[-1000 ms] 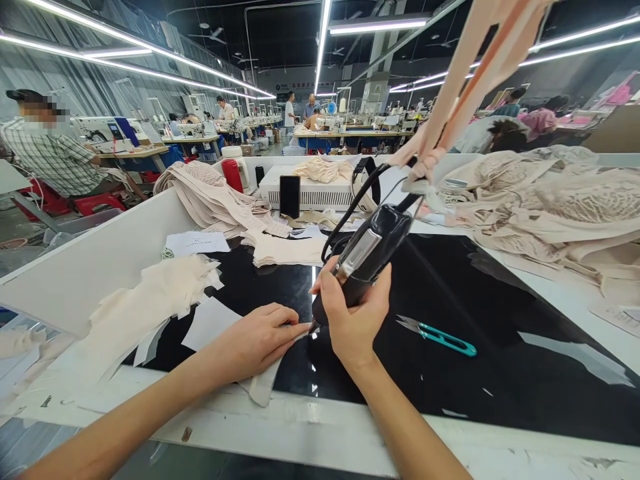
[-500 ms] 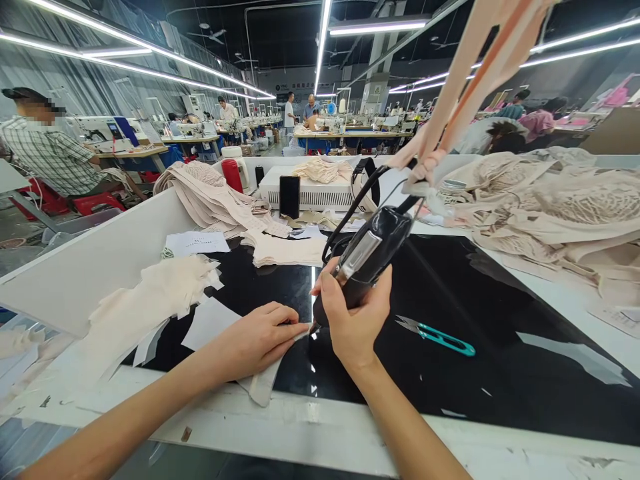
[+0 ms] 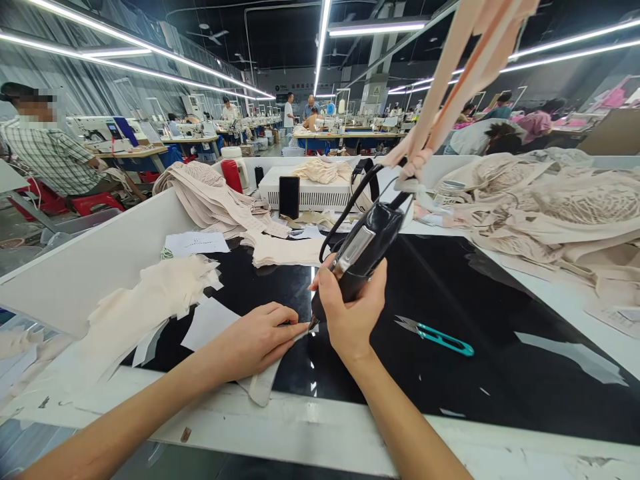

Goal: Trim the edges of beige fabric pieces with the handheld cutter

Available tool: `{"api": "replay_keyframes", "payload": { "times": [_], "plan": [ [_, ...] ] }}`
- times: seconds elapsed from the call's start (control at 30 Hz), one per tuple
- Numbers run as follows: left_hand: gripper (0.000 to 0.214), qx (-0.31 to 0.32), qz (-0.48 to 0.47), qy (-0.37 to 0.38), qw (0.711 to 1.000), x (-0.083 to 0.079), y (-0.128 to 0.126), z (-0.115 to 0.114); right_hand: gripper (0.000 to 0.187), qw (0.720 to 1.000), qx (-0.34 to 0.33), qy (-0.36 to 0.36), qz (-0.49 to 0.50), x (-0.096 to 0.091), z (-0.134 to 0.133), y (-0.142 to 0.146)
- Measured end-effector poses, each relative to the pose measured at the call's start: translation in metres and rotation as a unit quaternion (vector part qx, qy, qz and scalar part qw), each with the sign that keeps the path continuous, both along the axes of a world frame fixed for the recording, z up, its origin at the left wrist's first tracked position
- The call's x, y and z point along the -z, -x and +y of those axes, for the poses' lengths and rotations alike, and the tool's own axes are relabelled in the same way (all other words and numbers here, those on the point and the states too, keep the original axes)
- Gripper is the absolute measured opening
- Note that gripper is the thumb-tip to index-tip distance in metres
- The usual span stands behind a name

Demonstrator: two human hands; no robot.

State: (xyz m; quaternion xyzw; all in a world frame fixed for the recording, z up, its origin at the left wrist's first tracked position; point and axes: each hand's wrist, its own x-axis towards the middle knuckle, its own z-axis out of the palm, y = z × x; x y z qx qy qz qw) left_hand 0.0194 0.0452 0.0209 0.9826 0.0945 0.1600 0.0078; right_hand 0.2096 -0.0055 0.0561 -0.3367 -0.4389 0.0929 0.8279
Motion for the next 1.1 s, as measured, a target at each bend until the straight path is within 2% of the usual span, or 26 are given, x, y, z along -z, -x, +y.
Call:
{"api": "replay_keyframes", "payload": {
  "times": [0.3, 0.53, 0.77, 1.1],
  "plan": [
    [0.035, 0.0, -0.004, -0.003, 1.0, -0.001, 0.001, -0.001, 0.028, 1.0, 0.004, 0.008, 0.011, -0.003, 0.0, 0.0],
    [0.034, -0.013, -0.01, 0.061, 0.998, -0.003, 0.0, -0.002, 0.032, 1.0, -0.002, -0.002, 0.002, -0.001, -0.008, -0.002],
    [0.033, -0.014, -0.017, 0.108, 0.994, -0.006, 0.0, 0.0, 0.03, 1.0, 0.005, -0.011, 0.009, 0.002, -0.004, 0.002],
    [0.034, -0.011, -0.014, 0.1, 0.995, -0.003, 0.0, 0.001, 0.03, 1.0, 0.005, -0.006, 0.022, 0.0, -0.002, 0.004]
  ]
}}
